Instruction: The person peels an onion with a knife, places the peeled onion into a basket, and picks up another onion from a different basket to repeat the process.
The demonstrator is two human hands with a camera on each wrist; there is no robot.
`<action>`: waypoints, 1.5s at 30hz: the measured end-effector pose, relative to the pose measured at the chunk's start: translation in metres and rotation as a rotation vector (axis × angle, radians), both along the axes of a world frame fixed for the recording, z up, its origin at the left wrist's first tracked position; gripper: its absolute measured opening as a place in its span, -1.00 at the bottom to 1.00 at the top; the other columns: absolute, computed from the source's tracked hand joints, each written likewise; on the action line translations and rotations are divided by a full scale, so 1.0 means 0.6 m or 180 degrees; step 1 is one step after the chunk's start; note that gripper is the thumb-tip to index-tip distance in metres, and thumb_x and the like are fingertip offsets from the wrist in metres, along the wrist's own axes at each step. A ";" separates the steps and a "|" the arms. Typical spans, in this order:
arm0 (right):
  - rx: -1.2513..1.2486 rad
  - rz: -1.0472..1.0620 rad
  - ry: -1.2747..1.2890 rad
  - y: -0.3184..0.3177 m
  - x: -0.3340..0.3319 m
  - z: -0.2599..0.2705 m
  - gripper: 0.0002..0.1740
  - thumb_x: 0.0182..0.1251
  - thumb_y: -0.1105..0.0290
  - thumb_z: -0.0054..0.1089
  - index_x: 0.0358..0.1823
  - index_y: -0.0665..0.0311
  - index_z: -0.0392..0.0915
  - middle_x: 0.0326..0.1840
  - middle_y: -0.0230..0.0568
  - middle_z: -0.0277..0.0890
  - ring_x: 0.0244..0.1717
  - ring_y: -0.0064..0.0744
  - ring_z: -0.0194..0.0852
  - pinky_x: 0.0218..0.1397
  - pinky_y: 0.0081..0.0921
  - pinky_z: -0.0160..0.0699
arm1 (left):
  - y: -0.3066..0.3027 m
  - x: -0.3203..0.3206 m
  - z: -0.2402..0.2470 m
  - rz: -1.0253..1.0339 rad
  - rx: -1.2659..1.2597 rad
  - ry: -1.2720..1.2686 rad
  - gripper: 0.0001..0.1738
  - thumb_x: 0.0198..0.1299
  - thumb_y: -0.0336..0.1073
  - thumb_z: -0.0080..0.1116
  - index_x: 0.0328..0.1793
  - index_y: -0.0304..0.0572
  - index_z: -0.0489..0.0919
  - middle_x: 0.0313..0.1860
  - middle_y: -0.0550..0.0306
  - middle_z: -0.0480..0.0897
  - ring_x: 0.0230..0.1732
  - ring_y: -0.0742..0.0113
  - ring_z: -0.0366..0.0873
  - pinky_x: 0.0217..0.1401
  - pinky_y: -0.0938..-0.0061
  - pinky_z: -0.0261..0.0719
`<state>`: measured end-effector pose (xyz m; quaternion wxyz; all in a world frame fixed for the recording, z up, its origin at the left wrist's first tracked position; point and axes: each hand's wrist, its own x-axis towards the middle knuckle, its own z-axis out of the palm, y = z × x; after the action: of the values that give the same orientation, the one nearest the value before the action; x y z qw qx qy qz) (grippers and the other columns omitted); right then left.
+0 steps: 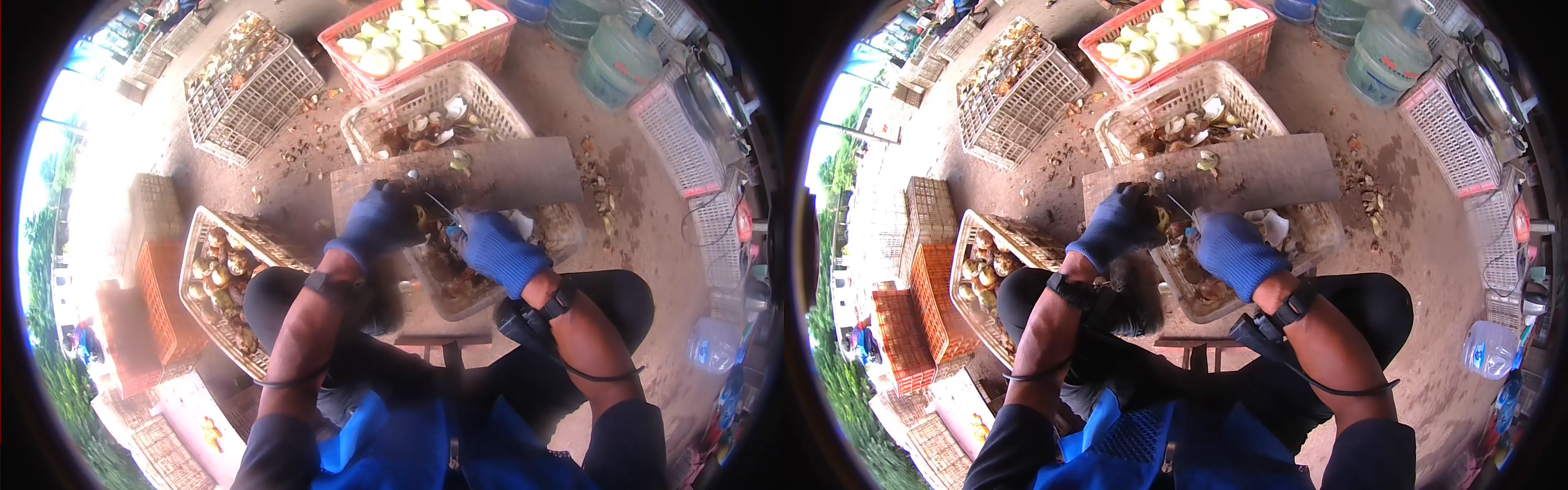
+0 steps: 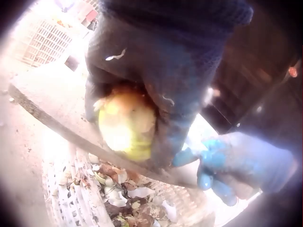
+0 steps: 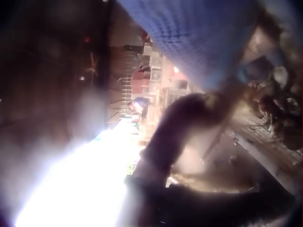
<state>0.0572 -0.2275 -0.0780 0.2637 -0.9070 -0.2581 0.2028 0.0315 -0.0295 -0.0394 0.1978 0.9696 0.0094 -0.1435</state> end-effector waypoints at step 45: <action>0.0515 -0.0042 -0.0374 0.084 -0.008 -0.057 -0.73 0.32 0.22 0.12 -0.18 0.30 0.46 -0.34 0.14 0.56 -0.36 0.19 0.58 -0.26 0.02 0.54 | 0.072 0.042 -0.046 0.0720 -0.0577 0.0171 -0.20 -0.23 -0.06 0.50 0.19 -0.20 0.50 -0.03 -0.21 0.65 0.02 -0.10 0.63 0.09 0.20 0.57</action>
<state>0.0523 -0.1769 -0.1123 0.3219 -0.8948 -0.2826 0.1261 0.0567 0.0139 -0.0669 0.2992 0.9363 0.1109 -0.1465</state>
